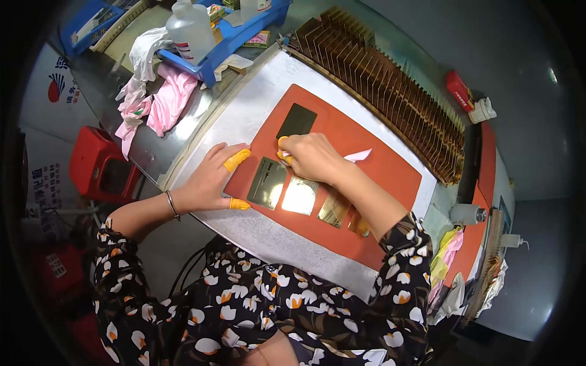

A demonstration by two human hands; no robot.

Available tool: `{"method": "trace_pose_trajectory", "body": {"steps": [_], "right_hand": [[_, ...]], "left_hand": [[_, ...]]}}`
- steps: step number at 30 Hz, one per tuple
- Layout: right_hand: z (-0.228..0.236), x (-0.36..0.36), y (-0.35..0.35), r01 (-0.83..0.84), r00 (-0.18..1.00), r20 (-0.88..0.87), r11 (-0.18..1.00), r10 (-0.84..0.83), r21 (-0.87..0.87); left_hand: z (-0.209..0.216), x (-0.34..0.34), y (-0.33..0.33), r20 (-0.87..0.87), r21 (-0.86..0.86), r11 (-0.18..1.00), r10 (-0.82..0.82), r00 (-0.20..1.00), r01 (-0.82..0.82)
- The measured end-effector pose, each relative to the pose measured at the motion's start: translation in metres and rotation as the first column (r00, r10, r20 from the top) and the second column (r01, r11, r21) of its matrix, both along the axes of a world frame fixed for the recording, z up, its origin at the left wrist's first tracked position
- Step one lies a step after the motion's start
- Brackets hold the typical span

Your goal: The person repeatedly wipes small rectangular cards with a cloth, applying liquid from a bottle to the cloth between wipes. The cards are placed on a red mat and handled one at a time.

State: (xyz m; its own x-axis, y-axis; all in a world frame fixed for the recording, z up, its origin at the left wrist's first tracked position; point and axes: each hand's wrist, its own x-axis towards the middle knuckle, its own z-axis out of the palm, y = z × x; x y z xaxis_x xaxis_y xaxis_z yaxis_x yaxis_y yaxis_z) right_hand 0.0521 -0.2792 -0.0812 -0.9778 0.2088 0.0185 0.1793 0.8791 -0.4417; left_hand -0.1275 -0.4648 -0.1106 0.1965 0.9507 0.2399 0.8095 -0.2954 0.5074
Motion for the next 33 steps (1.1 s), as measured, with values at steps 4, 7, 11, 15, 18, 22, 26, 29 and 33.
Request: {"method": "trace_pose_trajectory", "body": {"steps": [4,7,11,15,18,22,26,29,33], "right_hand": [[0.033,0.003,0.021,0.201,0.809,-0.062,0.374,-0.584,-0.906],[0.039,-0.013,0.032,-0.125,0.777,-0.102,0.006,-0.621,-0.992],[0.059,-0.054,0.037,-0.251,0.739,-0.139,-0.078,-0.659,-0.965],[0.086,-0.124,0.042,-0.355,0.77,-0.281,-0.019,-0.572,-0.935],[0.121,-0.159,0.027,-0.278,0.66,-0.262,0.095,-0.704,-0.956],[0.113,-0.183,0.051,-0.404,0.674,-0.354,0.077,-0.648,-0.912],[0.118,-0.199,0.036,-0.328,0.639,-0.232,0.013,-0.733,-0.945],[0.124,-0.2,0.026,-0.334,0.657,-0.231,-0.002,-0.718,-0.943],[0.127,-0.204,0.022,-0.409,0.687,-0.303,-0.006,-0.66,-0.913]], "left_hand": [[0.011,-0.014,0.002,0.164,0.074,0.991,0.098,0.982,-0.111],[0.021,-0.04,0.018,0.332,0.335,0.887,0.203,0.921,-0.316],[0.058,-0.093,0.056,0.472,0.535,0.55,0.435,0.767,-0.641],[0.047,-0.146,0.084,0.612,0.363,0.527,0.487,0.623,-0.768],[0.053,-0.151,0.103,0.689,0.129,0.692,0.453,0.566,-0.711],[0.074,-0.138,0.108,0.553,0.177,0.683,0.527,0.646,-0.709],[0.058,-0.15,0.117,0.484,0.26,0.614,0.585,0.65,-0.746],[0.058,-0.151,0.117,0.492,0.23,0.621,0.59,0.641,-0.749],[0.059,-0.152,0.115,0.515,0.211,0.619,0.588,0.624,-0.757]]}}
